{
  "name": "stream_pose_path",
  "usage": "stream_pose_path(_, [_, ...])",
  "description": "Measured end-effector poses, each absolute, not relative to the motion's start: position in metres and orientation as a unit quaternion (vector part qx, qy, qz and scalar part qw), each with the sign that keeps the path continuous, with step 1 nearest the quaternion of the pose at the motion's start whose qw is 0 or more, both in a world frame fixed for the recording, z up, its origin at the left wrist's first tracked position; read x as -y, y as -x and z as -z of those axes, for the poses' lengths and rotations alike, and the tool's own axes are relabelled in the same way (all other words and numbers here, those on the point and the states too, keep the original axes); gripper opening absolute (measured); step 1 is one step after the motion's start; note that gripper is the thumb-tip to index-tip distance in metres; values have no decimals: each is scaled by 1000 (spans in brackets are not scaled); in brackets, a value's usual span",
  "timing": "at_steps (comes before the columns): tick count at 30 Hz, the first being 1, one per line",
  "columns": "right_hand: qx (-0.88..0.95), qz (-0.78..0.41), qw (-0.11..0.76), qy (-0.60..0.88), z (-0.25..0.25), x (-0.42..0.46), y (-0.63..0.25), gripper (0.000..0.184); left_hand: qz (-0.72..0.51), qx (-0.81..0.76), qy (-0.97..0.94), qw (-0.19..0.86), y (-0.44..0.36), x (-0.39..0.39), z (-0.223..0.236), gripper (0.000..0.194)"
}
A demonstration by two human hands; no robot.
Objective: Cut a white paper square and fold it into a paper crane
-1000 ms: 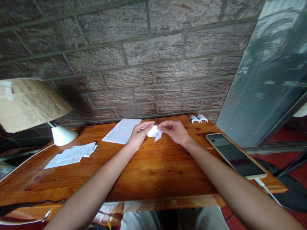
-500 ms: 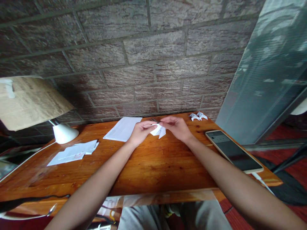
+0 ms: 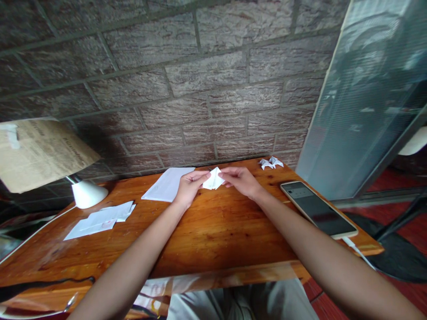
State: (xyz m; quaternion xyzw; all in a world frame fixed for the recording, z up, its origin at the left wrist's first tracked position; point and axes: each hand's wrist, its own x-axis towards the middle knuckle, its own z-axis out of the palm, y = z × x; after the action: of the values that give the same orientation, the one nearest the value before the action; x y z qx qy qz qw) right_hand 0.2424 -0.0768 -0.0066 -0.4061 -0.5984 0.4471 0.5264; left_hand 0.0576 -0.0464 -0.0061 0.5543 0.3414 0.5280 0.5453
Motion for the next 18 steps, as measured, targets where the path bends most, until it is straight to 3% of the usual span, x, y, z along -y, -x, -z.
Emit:
stream_pose_path(12, [634, -424, 524, 379, 8, 75, -243, 28, -484, -328, -626, 517, -57, 47, 11, 35])
stream_pose_path(18, [627, -413, 534, 390, 9, 76, -236, 25, -437, -313, -669, 514, -57, 48, 10, 42])
